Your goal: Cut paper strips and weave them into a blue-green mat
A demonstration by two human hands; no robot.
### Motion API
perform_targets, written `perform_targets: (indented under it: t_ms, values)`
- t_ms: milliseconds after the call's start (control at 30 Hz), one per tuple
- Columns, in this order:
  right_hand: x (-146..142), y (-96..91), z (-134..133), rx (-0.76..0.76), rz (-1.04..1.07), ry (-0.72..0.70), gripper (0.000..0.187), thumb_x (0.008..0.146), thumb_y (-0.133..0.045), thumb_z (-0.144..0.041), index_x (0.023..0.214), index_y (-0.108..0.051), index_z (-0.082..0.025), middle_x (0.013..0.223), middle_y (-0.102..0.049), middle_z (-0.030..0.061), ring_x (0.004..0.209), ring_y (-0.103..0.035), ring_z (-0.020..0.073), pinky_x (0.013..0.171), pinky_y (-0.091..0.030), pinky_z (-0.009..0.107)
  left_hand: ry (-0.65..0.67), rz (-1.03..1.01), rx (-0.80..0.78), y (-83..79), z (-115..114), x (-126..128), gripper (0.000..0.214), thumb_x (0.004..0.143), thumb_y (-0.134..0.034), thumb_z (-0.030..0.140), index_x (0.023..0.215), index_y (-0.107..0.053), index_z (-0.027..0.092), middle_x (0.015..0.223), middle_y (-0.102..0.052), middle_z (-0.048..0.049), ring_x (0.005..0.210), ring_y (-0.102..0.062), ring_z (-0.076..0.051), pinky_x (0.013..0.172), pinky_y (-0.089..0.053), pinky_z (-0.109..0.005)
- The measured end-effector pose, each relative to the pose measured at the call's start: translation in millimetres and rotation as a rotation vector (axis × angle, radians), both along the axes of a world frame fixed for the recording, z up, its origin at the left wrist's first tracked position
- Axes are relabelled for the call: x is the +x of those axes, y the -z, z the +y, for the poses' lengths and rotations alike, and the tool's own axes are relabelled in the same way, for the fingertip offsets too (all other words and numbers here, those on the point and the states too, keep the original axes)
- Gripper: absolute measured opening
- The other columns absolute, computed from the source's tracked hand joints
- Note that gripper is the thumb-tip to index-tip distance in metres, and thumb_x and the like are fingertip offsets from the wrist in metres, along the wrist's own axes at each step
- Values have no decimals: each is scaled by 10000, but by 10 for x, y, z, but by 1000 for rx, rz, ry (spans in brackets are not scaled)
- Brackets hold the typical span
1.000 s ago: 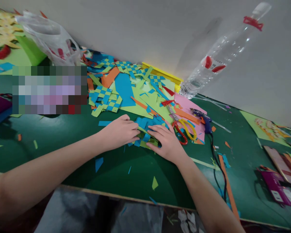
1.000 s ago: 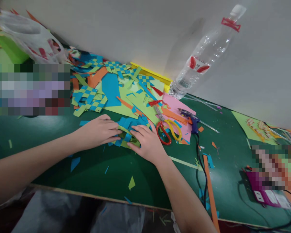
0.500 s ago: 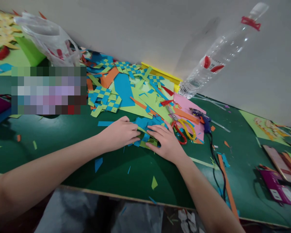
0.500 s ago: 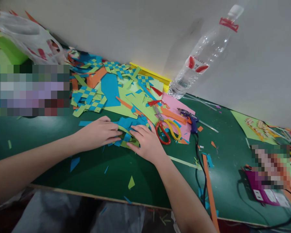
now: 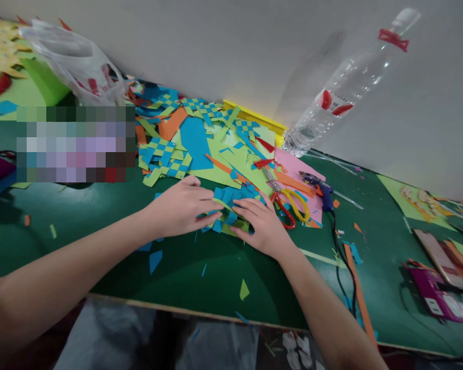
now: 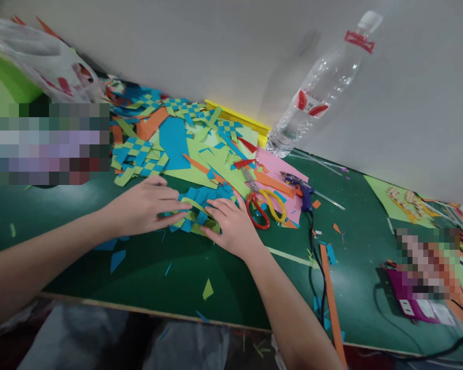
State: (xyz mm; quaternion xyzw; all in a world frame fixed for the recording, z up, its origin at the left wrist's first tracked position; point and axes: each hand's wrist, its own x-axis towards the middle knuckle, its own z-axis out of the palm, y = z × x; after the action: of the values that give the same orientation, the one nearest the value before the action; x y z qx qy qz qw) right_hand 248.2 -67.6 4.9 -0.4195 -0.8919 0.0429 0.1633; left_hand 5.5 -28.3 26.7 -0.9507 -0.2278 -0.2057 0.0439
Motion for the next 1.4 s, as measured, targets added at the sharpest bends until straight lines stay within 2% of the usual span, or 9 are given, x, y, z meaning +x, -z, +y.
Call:
perform_targets:
  t_ms: [167, 267, 333, 433, 733, 933, 1067, 1233, 1400]
  values:
    - [3, -4, -4, 7, 2, 1, 386, 920, -501, -457, 1187, -612, -202, 1298, -614, 79, 1222, -528, 236, 1168, -127, 527, -301, 36, -111, -76, 124, -184, 450, 953, -400, 401, 627, -614, 178, 597, -582, -17, 574, -514, -149, 697, -347, -324]
    - [0, -10, -7, 11, 0, 1, 394, 918, -502, -464, 1188, -616, -200, 1288, -620, 80, 1222, -529, 234, 1168, -145, 520, -444, 59, -357, -52, 197, -260, 408, 894, -482, 506, 701, -668, 199, 596, -611, -18, 547, -520, -161, 557, -303, -283]
    - [-3, -17, -10, 11, -5, 3, 394, 916, -505, -461, 1193, -617, -203, 1281, -624, 81, 1222, -532, 237, 1166, -155, 525, -440, 72, -558, -45, 229, -281, 328, 833, -571, 520, 808, -718, 228, 652, -655, -8, 559, -551, -160, 524, -298, -258]
    - [-4, -26, -13, 14, -13, 7, 388, 911, -514, -455, 1195, -621, -214, 1275, -628, 85, 1215, -539, 244, 1159, -169, 540, -414, 90, -692, -58, 246, -274, 251, 795, -630, 450, 830, -740, 227, 653, -667, -3, 567, -563, -155, 514, -311, -242]
    - [-4, -11, -4, -4, -2, 16, 456, 921, -484, -474, 1262, -552, -180, 1306, -605, 96, 1233, -522, 243, 1172, -133, 526, -269, -67, -659, 35, 227, -220, 245, 794, -640, 445, 806, -732, 217, 583, -638, 14, 501, -548, -113, 475, -334, -201]
    - [-10, -5, -10, -7, -8, 27, 474, 916, -488, -475, 1290, -526, -186, 1323, -590, 106, 1236, -521, 253, 1160, -166, 533, -279, -66, -603, 54, 192, -191, 223, 806, -637, 419, 788, -722, 214, 583, -615, 16, 480, -513, -100, 476, -323, -203]
    - [-6, -2, -10, -7, -8, 24, 469, 917, -485, -474, 1286, -527, -187, 1325, -589, 100, 1238, -519, 252, 1168, -144, 539, -270, -74, -602, 64, 166, -169, 216, 810, -631, 416, 798, -714, 217, 589, -608, 19, 491, -514, -103, 484, -324, -206]
    - [-5, 3, -6, -12, -14, 23, 489, 921, -476, -484, 1293, -518, -170, 1338, -579, 91, 1246, -508, 246, 1182, -108, 527, -338, -13, -595, 63, 138, -129, 165, 798, -643, 383, 784, -703, 231, 606, -608, 27, 531, -521, -115, 508, -310, -220]
    - [-11, -4, -7, -21, -19, 19, 504, 922, -470, -495, 1302, -512, -167, 1353, -567, 88, 1254, -499, 243, 1186, -102, 526, -321, 19, -556, 58, 105, -89, 182, 816, -620, 385, 771, -695, 225, 597, -610, 31, 518, -522, -110, 486, -291, -218]
